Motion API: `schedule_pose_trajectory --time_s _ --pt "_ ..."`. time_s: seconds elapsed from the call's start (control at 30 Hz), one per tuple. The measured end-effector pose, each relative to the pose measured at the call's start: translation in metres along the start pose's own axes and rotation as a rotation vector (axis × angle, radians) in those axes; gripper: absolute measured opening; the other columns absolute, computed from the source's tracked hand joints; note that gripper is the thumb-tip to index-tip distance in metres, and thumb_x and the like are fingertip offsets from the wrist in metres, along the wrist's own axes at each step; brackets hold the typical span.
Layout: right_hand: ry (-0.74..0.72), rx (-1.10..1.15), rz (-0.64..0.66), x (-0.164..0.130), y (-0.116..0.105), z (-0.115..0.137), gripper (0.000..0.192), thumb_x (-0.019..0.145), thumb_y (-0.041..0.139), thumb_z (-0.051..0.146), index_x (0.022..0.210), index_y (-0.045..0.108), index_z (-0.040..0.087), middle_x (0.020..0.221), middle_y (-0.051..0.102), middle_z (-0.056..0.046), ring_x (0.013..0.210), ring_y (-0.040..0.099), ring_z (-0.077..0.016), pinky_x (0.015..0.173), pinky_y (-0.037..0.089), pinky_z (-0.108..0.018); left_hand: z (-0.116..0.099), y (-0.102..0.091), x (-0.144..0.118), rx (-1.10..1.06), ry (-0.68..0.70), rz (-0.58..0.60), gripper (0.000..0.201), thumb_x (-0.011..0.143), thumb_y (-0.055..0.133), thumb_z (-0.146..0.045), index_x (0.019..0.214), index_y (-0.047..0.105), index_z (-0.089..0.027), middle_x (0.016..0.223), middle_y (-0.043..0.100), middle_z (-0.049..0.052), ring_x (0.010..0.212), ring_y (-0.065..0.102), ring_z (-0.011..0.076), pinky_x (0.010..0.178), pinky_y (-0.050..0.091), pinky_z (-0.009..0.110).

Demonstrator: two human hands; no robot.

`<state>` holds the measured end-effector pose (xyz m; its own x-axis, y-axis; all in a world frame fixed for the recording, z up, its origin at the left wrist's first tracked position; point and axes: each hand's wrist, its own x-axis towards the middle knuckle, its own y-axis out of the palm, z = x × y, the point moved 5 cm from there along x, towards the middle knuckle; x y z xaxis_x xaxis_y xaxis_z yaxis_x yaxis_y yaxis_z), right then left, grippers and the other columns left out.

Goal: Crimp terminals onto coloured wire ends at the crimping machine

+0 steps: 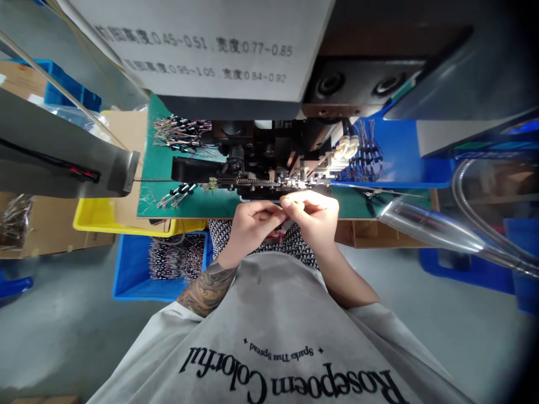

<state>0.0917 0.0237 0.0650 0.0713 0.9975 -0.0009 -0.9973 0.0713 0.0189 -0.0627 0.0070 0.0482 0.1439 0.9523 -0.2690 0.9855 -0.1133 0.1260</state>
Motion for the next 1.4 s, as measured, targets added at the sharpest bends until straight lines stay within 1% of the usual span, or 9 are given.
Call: schedule_pose_trajectory --time_s 0.13,0.27,0.37,0.5,0.67,0.8,0.87,1.23,1.4 --pt "-0.048 -0.055 -0.076 0.002 -0.004 0.004 0.016 0.083 0.083 0.039 0.08 0.083 0.023 0.07 0.07 -0.002 0.068 0.066 -0.0156 0.059 0.054 -0.029 0.001 0.006 0.005 -0.014 -0.02 -0.024 0.031 0.069 0.099 -0.042 0.076 0.079 -0.019 0.071 0.078 0.003 0.057 0.074 0.0186 0.053 0.065 0.03" --pt "-0.026 -0.073 -0.076 0.003 -0.005 -0.003 0.019 0.085 0.081 0.041 0.08 0.084 0.023 0.066 0.068 -0.002 0.068 0.065 -0.0166 0.061 0.056 -0.031 0.003 0.006 0.009 0.017 0.028 -0.025 0.029 0.072 0.097 -0.042 0.078 0.08 -0.019 0.075 0.08 0.005 0.064 0.076 0.0203 0.06 0.067 0.034" --pt "0.003 -0.067 -0.01 0.001 -0.004 -0.013 0.021 0.086 0.081 0.042 0.084 0.085 0.022 0.061 0.064 0.0 0.061 0.059 -0.014 0.059 0.052 -0.03 0.003 0.002 0.011 0.051 0.061 -0.055 0.028 0.077 0.093 -0.043 0.077 0.078 -0.019 0.074 0.079 0.004 0.064 0.076 0.0202 0.058 0.066 0.034" --pt "0.046 -0.045 -0.024 0.0 -0.005 -0.023 0.024 0.089 0.077 0.044 0.086 0.086 0.021 0.056 0.058 0.003 0.051 0.047 -0.0101 0.052 0.043 -0.027 0.007 -0.002 0.014 0.025 0.068 -0.107 0.025 0.077 0.094 -0.04 0.077 0.077 -0.02 0.079 0.08 0.003 0.068 0.077 0.0211 0.06 0.066 0.033" --pt "0.06 0.027 -0.057 0.001 -0.002 -0.022 0.028 0.089 0.075 0.041 0.072 0.078 0.019 0.05 0.049 0.005 0.047 0.039 -0.0082 0.048 0.035 -0.025 0.011 0.0 0.017 0.014 0.07 -0.116 0.024 0.077 0.093 -0.04 0.079 0.079 -0.02 0.077 0.08 0.003 0.064 0.075 0.0198 0.058 0.065 0.033" --pt "0.06 0.044 -0.122 0.003 -0.001 -0.02 0.046 0.09 0.075 0.042 0.053 0.061 0.019 0.047 0.042 0.005 0.048 0.034 -0.0076 0.049 0.032 -0.025 0.007 0.002 0.017 0.004 0.092 -0.116 0.024 0.077 0.094 -0.04 0.078 0.079 -0.021 0.078 0.08 0.003 0.066 0.075 0.0192 0.061 0.066 0.033" --pt "0.069 0.051 -0.121 0.004 0.0 -0.021 0.051 0.09 0.075 0.044 0.05 0.056 0.019 0.047 0.039 0.005 0.049 0.033 -0.0076 0.049 0.031 -0.025 0.007 0.002 0.016 0.005 0.099 -0.119 0.024 0.077 0.094 -0.039 0.077 0.078 -0.021 0.08 0.08 0.004 0.068 0.076 0.0195 0.063 0.066 0.033" --pt "0.108 0.092 -0.1 0.006 0.003 -0.025 0.033 0.092 0.075 0.042 0.07 0.079 0.019 0.049 0.041 0.006 0.048 0.032 -0.0074 0.049 0.031 -0.025 0.012 -0.004 0.017 -0.042 0.145 -0.159 0.02 0.081 0.092 -0.038 0.081 0.082 -0.021 0.082 0.079 0.002 0.074 0.074 0.0159 0.068 0.066 0.027" --pt "0.111 0.073 -0.117 0.006 0.002 -0.026 0.032 0.092 0.076 0.044 0.073 0.082 0.019 0.049 0.043 0.006 0.048 0.035 -0.0079 0.05 0.032 -0.025 0.009 -0.003 0.016 -0.061 0.134 -0.163 0.021 0.08 0.092 -0.038 0.078 0.08 -0.021 0.077 0.077 0.001 0.068 0.074 0.0162 0.064 0.066 0.027"
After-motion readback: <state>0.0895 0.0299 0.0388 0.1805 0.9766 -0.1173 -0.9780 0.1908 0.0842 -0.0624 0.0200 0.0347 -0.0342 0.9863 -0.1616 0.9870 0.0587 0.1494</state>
